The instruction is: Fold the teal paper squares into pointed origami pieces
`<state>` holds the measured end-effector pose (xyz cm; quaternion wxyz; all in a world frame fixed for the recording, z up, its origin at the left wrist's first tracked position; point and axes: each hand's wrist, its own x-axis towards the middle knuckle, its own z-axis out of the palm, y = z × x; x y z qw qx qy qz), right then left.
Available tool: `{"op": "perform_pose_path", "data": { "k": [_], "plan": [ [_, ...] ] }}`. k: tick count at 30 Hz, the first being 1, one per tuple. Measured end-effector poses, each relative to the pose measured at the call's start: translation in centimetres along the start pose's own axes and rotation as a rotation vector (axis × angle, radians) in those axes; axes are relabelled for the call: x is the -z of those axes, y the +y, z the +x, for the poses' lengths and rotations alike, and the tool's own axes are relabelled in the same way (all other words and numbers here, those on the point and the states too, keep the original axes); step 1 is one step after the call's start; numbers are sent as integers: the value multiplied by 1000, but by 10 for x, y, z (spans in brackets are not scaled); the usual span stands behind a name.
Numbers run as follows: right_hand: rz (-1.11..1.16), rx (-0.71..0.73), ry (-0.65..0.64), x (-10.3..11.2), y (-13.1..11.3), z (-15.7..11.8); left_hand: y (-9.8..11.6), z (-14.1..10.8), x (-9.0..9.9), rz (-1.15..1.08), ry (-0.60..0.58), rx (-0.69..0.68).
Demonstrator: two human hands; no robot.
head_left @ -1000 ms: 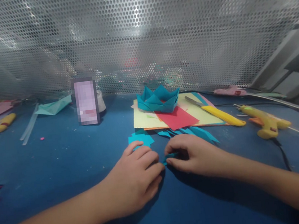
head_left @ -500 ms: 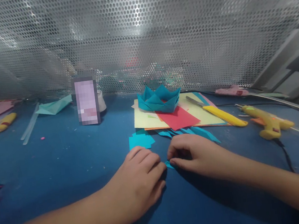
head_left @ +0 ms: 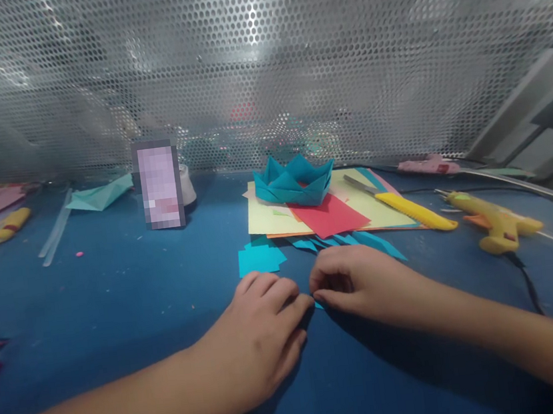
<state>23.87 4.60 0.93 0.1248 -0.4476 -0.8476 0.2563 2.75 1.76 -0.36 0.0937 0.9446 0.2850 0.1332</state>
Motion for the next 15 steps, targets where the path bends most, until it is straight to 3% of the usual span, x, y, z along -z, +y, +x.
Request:
{"op": "perform_pose_path", "data": {
  "k": [8,15],
  "plan": [
    [12,99,-15,3,3,0,2,-1,-6,34,73,-24],
    [-76,267,-41,3,8,-2,5,-1,-5,48,55,-5]
  ]
}}
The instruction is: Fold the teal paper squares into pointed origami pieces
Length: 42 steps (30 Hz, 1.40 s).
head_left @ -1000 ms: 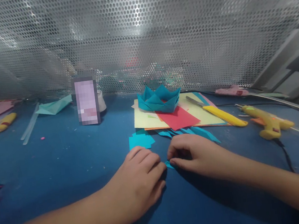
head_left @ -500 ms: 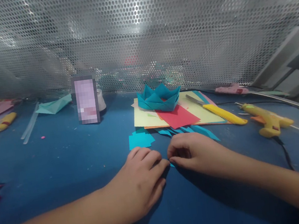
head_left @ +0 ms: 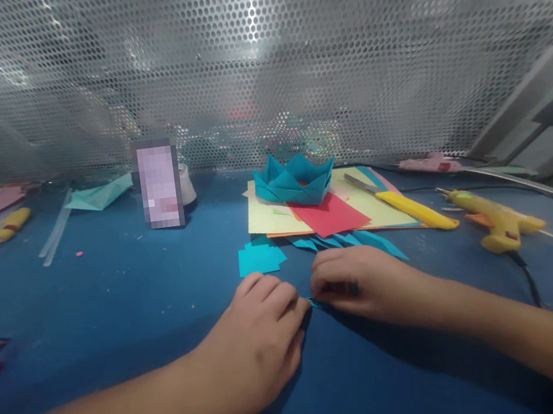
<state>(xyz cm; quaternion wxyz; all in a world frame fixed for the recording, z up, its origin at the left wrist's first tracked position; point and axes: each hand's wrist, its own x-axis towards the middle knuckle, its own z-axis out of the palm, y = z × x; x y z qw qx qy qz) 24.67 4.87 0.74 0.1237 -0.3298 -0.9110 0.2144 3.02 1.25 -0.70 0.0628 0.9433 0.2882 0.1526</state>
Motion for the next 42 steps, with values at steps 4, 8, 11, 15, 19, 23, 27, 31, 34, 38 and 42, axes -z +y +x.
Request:
{"op": "perform_pose_path", "data": {
  "k": [4,8,11,15,19,23,27,31,34,38,42],
  "plan": [
    [-56,66,-41,0,4,-2,0,1,1,6,3,11],
    [-93,93,-30,0,4,-2,0,0,1,12,9,3],
    [-109,119,-13,0,4,-1,0,-1,1,3,15,-15],
    [-188,183,-21,-2,8,-3,0,-2,1,9,39,-34],
    [-322,294,-20,-4,10,-3,0,-3,0,26,46,-40],
    [-409,351,-45,-5,10,-3,-1,-4,-2,44,50,-38],
    [-436,385,-27,-6,12,-5,-2,-3,-3,76,116,-64],
    [-429,404,1,-7,13,-6,-2,-1,-1,60,131,-16],
    [-437,403,-9,-6,13,-5,-2,-1,0,23,76,2],
    [-423,401,-14,-6,14,-5,-4,-1,1,14,41,-14],
    [-435,389,-13,-7,14,-6,-8,0,1,24,46,-50]
  ]
}}
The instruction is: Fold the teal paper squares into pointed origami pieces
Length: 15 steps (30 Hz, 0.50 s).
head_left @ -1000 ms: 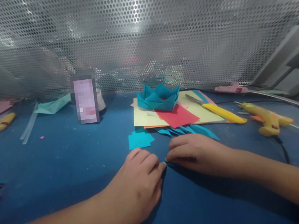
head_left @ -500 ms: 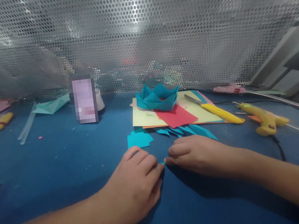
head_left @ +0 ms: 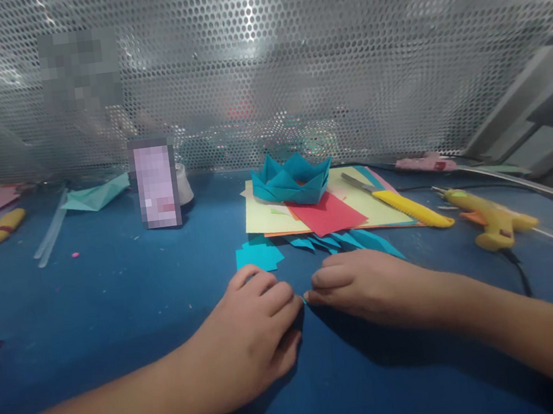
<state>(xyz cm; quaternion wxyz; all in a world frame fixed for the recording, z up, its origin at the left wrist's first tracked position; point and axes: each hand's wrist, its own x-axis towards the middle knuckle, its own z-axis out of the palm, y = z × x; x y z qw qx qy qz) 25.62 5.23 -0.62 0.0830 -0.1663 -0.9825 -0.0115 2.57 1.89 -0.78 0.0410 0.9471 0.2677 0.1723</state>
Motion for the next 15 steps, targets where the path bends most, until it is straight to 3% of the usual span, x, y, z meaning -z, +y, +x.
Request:
{"op": "perform_pose_path", "data": {
  "k": [8,15],
  "plan": [
    [-34,-7,15,3,-3,2,-5,3,-1,29,14,-39],
    [-17,8,23,0,0,-2,-3,0,-5,44,104,9]
  ]
}}
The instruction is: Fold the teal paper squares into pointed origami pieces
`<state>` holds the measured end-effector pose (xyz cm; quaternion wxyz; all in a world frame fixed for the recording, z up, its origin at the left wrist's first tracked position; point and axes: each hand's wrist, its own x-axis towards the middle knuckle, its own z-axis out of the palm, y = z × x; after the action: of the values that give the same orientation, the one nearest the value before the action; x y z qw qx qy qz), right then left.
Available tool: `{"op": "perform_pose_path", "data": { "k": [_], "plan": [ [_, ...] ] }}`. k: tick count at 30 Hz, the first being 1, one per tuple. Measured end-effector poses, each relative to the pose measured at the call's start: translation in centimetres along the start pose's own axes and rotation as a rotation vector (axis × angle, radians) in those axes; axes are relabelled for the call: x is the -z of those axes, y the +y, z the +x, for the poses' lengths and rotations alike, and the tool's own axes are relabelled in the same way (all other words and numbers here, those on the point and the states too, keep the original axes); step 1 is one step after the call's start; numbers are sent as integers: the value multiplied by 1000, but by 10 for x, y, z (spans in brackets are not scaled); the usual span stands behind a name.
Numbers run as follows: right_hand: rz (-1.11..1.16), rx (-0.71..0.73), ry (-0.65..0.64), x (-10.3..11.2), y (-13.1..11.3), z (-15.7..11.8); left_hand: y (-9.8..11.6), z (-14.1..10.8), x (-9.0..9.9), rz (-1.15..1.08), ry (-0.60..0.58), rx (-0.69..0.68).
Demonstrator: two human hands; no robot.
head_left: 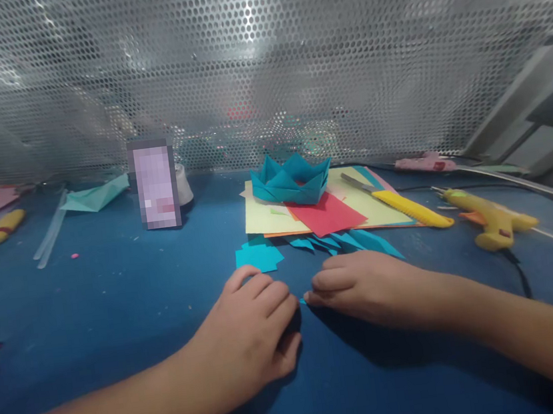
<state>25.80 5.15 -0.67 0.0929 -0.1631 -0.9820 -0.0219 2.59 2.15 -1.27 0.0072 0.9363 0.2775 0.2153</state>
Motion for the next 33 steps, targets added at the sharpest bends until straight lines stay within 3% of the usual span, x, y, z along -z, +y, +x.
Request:
{"op": "perform_pose_path", "data": {
  "k": [5,10,22,26,33],
  "plan": [
    [0,24,5,2,0,0,-2,0,-2,-12,-38,-7],
    [-51,7,-50,6,0,2,-2,4,0,92,-81,-101],
    [-210,43,-153,16,-3,0,-1,8,5,73,-130,-104],
    [-208,-2,-264,17,-5,-1,-2,7,5,86,-119,-115],
    [-160,-108,-270,24,-22,4,0,5,6,55,-127,-102]
  ]
}}
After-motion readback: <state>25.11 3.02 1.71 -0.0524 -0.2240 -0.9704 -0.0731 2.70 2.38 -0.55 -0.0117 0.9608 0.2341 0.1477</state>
